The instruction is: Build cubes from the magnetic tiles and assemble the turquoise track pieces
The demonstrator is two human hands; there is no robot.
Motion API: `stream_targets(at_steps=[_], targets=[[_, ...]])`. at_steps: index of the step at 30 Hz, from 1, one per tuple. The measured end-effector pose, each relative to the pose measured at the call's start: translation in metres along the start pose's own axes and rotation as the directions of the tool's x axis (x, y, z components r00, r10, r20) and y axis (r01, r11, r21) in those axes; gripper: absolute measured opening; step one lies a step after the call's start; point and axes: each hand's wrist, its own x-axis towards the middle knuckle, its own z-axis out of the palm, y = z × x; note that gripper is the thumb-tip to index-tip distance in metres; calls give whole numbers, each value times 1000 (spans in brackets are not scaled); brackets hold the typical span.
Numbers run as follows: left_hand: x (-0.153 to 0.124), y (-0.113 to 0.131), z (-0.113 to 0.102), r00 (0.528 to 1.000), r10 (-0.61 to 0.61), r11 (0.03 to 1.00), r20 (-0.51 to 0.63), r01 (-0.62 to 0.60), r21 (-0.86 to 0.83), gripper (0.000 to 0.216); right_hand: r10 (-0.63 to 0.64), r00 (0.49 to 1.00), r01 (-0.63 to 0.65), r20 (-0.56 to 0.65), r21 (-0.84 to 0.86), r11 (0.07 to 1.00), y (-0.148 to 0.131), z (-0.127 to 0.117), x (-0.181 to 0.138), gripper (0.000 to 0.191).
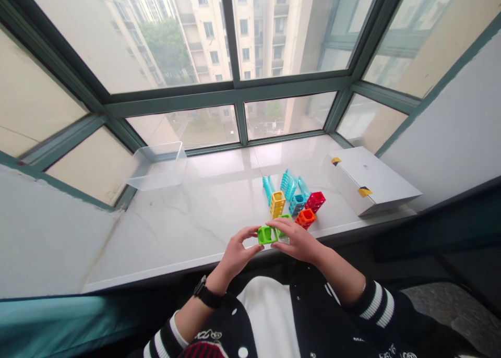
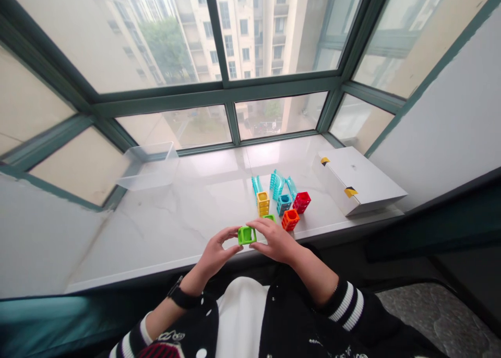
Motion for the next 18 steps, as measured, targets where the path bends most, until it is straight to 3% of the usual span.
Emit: stream_targets(at_steps=[5,12,18], targets=[[11,-5,15,999,19,1000,37,-19,-9,49,19,999,-21,-31,-43,999,12,-12,-10,59],[32,-31,34,994,107,982,35,-112,150,58,117,960,-152,-254,-122,981,34,-48,-26,54],[55,-45,53,997,51,978,54,-61,200,65,147,938,-204,-314,-156,967,47,-60,-37,49]])
